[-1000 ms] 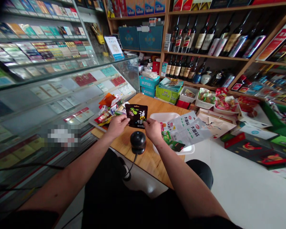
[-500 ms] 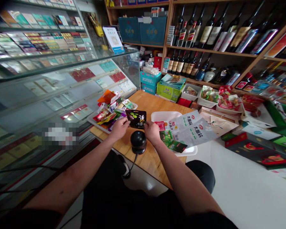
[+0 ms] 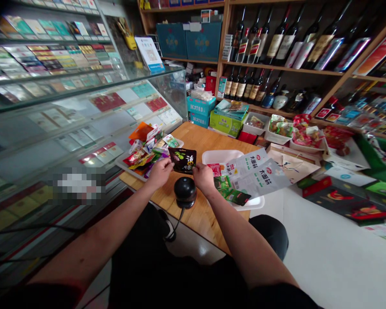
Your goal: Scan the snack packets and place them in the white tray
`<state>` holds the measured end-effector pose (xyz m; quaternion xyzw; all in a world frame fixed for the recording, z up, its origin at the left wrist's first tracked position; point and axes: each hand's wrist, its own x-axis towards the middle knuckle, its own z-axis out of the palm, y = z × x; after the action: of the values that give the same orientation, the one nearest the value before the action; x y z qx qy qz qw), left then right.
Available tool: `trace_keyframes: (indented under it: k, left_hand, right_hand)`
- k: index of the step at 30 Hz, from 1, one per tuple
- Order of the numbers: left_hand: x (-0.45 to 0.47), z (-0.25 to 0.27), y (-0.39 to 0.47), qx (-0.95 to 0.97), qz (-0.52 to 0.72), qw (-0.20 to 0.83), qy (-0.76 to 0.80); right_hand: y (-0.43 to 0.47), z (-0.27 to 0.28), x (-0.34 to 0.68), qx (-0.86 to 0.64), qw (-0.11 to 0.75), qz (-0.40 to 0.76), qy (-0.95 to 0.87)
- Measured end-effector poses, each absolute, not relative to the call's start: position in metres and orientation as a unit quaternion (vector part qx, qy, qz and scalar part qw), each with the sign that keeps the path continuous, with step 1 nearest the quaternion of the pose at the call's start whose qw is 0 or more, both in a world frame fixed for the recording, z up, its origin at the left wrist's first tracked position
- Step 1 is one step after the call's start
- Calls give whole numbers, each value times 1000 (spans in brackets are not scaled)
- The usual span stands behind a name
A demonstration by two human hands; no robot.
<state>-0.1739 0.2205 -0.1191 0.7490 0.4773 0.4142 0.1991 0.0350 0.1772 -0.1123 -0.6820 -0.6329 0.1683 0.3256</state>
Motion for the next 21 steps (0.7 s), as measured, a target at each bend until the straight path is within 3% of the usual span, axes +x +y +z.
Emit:
trace_keyframes:
  k: [7,14,21]
  left_hand:
    - [-152,-108,219,739,447,238,444]
    - [-106,-94,217,772,433,173,432]
    - [-44,-80,224,790,396,227,409]
  right_hand:
    - [159,-105,52,-684,345,169,-620]
    - [138,-112,87,-700,370,154,-590]
    - [125,-119,124,-742,379,138,-536]
